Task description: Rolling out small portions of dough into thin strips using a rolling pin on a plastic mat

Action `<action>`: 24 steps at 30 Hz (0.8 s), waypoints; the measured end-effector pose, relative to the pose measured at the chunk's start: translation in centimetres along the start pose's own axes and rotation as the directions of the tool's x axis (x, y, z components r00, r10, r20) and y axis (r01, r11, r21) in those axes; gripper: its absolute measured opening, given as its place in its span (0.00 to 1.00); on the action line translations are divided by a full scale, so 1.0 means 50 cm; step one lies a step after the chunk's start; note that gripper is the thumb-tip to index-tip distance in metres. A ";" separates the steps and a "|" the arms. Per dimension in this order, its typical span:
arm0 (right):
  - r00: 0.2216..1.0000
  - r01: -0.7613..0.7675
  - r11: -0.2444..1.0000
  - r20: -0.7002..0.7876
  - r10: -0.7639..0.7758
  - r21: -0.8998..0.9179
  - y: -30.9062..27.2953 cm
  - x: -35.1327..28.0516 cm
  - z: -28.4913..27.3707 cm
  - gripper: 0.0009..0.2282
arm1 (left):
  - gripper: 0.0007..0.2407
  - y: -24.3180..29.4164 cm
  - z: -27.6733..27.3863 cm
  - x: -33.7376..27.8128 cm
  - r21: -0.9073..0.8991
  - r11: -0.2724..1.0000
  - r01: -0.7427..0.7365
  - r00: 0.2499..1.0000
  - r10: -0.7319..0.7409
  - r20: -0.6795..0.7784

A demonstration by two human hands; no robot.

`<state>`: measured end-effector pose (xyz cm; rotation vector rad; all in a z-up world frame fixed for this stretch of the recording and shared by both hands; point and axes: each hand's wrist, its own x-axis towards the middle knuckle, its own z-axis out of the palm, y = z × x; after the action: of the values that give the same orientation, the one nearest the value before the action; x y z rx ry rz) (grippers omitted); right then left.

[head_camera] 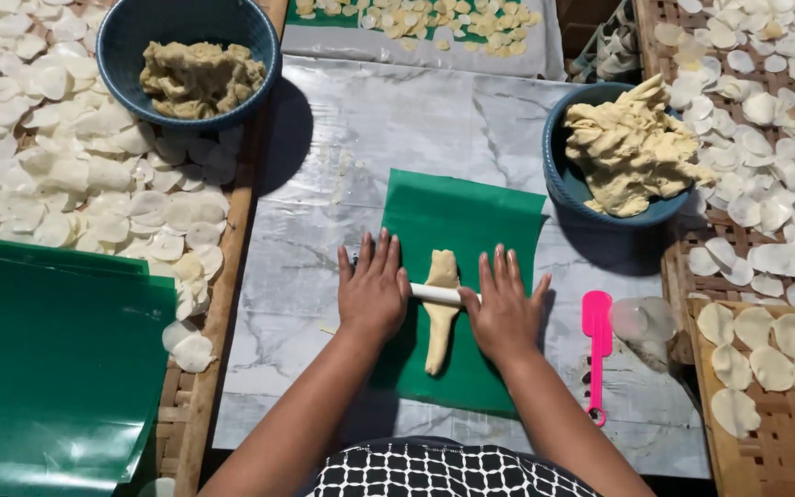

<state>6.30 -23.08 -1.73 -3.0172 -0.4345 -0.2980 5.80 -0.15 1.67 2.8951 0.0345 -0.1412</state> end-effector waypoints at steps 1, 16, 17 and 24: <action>1.000 0.003 1.000 0.001 -0.003 0.000 -0.004 0.002 -0.008 0.31 | 0.25 0.002 0.000 0.001 -0.001 1.000 0.003 1.000 -0.003 0.000; 0.954 0.300 0.884 -0.107 -0.280 0.359 0.017 0.012 -0.142 0.19 | 0.48 0.002 0.122 -0.223 0.029 0.975 -0.221 0.928 0.219 -0.300; 0.956 0.292 0.919 -0.089 -0.278 0.264 0.009 0.003 -0.164 0.18 | 0.42 -0.001 0.094 -0.231 -0.150 0.959 -0.240 0.927 0.181 -0.330; 0.973 0.228 0.963 -0.008 -0.230 0.144 0.015 -0.077 -0.119 0.24 | 0.27 0.003 0.017 -0.154 -0.008 0.950 -0.312 0.869 0.283 -0.405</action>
<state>1.84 -25.44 3.27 -2.8296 -0.7735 -0.2559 -1.91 -0.59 1.63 2.7596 -0.3283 0.4988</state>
